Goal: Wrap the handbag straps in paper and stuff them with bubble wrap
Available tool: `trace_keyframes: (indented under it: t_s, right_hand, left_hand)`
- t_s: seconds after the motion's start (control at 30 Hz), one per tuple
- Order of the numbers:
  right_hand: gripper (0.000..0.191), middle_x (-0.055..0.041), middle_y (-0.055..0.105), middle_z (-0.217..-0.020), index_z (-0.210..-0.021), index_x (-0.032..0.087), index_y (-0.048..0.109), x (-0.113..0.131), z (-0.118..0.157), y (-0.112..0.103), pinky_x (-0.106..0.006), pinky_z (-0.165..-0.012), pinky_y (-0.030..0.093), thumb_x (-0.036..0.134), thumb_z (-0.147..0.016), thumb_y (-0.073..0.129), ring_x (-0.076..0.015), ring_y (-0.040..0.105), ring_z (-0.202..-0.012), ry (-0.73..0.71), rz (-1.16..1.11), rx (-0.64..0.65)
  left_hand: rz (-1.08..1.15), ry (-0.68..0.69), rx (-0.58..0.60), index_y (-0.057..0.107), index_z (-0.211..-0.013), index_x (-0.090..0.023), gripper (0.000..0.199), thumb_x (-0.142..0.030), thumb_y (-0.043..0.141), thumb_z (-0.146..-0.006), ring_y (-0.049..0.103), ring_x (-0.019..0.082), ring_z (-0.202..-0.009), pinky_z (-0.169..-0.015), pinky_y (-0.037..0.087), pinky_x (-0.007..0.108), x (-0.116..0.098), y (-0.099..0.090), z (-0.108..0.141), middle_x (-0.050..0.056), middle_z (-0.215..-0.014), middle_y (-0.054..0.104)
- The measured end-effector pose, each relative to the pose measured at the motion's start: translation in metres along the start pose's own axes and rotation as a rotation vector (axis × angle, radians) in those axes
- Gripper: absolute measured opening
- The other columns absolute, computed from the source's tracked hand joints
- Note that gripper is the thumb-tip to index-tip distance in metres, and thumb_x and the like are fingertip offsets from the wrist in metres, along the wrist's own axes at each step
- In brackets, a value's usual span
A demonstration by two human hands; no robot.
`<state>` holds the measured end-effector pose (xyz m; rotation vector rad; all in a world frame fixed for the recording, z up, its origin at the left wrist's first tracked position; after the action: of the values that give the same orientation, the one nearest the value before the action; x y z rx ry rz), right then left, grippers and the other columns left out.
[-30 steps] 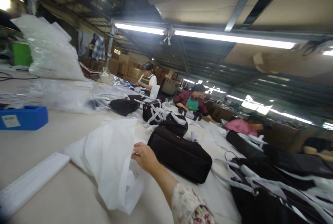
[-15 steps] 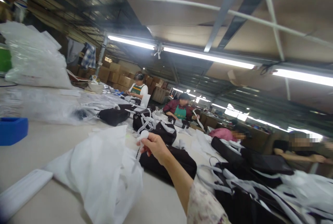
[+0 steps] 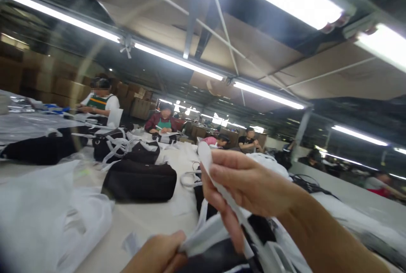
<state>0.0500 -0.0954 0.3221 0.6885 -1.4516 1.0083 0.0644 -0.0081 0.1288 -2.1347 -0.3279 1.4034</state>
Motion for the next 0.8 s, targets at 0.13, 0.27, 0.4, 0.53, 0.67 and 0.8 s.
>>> trace_keyframes:
  t_s: [0.13,0.27,0.4,0.53,0.67,0.8]
  right_hand:
    - [0.03,0.0,0.061,-0.062,-0.072,0.017,0.066,-0.079,0.054,-0.005,-0.012,-0.041,0.034,0.042,-0.076,0.082,-0.0035,0.05,-0.044,0.25,-0.041,-0.079]
    - [0.019,0.0024,0.06,-0.065,-0.067,0.017,0.063,-0.164,0.029,-0.015,-0.01,-0.045,0.037,0.016,-0.065,0.082,-0.0033,0.05,-0.05,0.322,-0.229,-0.299]
    - [0.009,0.0027,0.056,-0.057,-0.068,0.016,0.061,-0.176,-0.022,-0.032,-0.011,-0.035,0.032,0.012,-0.071,0.069,-0.0043,0.046,-0.039,0.273,-0.398,-0.393]
    - [0.009,0.0041,0.057,-0.057,-0.07,0.015,0.062,-0.127,-0.053,-0.063,-0.009,-0.039,0.039,0.007,-0.074,0.065,-0.004,0.053,-0.043,0.103,-0.567,-0.454]
    - [0.014,0.0034,0.065,-0.067,-0.073,0.016,0.063,-0.09,-0.06,-0.084,-0.007,-0.04,0.037,0.004,-0.071,0.071,-0.0053,0.063,-0.057,-0.041,-0.664,-0.462]
    - [0.018,0.0026,0.065,-0.065,-0.075,0.014,0.065,-0.086,-0.059,-0.088,-0.006,-0.039,0.039,0.003,-0.067,0.078,-0.0059,0.063,-0.056,-0.07,-0.682,-0.423]
  left_hand:
    - [0.403,-0.055,-0.017,0.052,-0.081,-0.021,0.022,-0.041,0.055,-0.09,0.035,0.012,-0.054,-0.052,0.027,0.024,-0.028,-0.047,-0.008,-0.005,-0.06,0.044]
    - [0.528,-0.114,0.124,0.054,-0.091,-0.019,0.049,-0.066,0.056,-0.083,0.033,0.009,-0.043,-0.046,0.027,0.023,-0.061,-0.088,-0.038,-0.008,-0.055,0.044]
    - [0.496,-0.178,0.196,0.06,-0.088,-0.013,0.062,-0.074,0.057,-0.078,0.049,0.012,-0.049,-0.051,0.039,0.026,-0.087,-0.11,-0.064,0.0,-0.061,0.057]
    - [0.43,-0.196,0.197,0.064,-0.086,-0.012,0.058,-0.065,0.076,-0.065,0.052,0.013,-0.048,-0.049,0.04,0.025,-0.101,-0.107,-0.072,0.001,-0.058,0.06]
    - [0.413,-0.222,0.085,0.058,-0.079,-0.016,0.059,-0.066,0.081,-0.056,0.05,0.011,-0.045,-0.048,0.045,0.026,-0.099,-0.109,-0.074,-0.002,-0.055,0.058]
    - [0.411,-0.232,-0.038,0.056,-0.08,-0.017,0.054,-0.059,0.081,-0.057,0.052,0.011,-0.044,-0.043,0.045,0.025,-0.095,-0.114,-0.079,-0.002,-0.061,0.061]
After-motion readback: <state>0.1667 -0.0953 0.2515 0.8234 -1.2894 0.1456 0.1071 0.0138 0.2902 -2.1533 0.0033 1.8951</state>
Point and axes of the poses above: each hand's wrist, its own z-axis away from the middle knuckle, its own y-axis out of the palm, x = y × z, the point moved 7 cm from there along -z, towards the middle knuckle
